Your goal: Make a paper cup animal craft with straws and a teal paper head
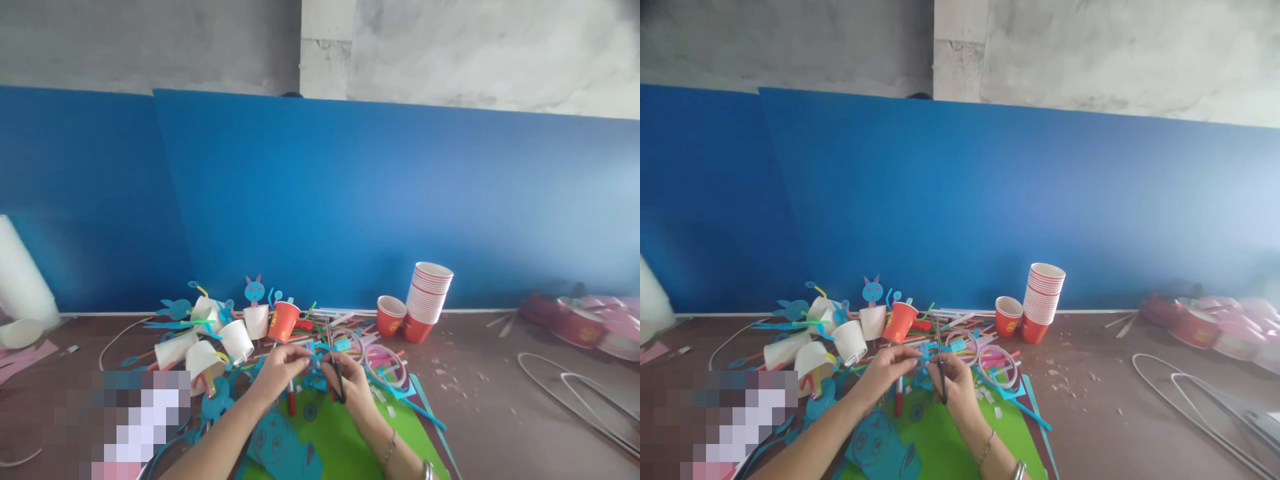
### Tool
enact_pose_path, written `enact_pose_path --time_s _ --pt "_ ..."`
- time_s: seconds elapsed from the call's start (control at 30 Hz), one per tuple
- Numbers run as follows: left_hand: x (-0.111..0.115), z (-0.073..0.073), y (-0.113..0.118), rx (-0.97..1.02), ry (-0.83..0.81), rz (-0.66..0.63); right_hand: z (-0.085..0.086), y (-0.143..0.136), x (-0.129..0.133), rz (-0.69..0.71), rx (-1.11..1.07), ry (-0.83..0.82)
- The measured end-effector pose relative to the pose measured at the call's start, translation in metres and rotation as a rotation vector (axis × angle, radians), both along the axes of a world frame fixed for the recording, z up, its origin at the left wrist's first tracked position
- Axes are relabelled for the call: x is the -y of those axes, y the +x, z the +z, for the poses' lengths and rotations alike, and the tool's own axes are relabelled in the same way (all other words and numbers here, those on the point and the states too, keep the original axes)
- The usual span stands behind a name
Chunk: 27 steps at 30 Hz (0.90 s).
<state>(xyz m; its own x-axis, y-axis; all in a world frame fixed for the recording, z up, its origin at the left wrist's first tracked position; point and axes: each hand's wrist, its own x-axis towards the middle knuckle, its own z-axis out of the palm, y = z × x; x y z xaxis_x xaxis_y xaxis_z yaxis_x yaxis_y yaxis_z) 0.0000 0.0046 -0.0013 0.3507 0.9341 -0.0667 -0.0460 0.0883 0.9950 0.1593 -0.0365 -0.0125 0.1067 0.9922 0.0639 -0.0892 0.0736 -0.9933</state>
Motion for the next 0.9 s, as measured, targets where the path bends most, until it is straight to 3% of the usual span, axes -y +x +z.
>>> enact_pose_path --time_s 0.3,0.37,0.5,0.6,0.77,0.83,0.9 --pt "0.019 -0.003 -0.007 -0.366 0.405 -0.284 0.008 0.001 0.004 -0.041 -0.013 0.018" --pt "0.017 0.0 -0.006 -0.397 0.477 -0.247 0.007 0.001 0.003 -0.037 -0.017 0.015" --pt "0.005 0.011 -0.008 -0.554 0.603 -0.044 0.005 0.001 0.002 -0.048 -0.025 0.03" --pt "0.001 0.019 -0.018 -0.626 0.587 -0.044 0.004 0.001 0.003 -0.059 -0.015 0.037" --pt "0.023 0.035 -0.029 -0.753 0.544 -0.292 0.004 0.0 0.003 -0.056 -0.032 0.036" --pt "0.037 0.042 -0.026 -1.008 0.549 -0.521 0.005 0.0 0.003 -0.054 -0.037 0.038" --pt "0.046 0.047 -0.021 -1.206 0.576 -0.568 0.006 0.0 0.004 -0.054 -0.034 0.042"
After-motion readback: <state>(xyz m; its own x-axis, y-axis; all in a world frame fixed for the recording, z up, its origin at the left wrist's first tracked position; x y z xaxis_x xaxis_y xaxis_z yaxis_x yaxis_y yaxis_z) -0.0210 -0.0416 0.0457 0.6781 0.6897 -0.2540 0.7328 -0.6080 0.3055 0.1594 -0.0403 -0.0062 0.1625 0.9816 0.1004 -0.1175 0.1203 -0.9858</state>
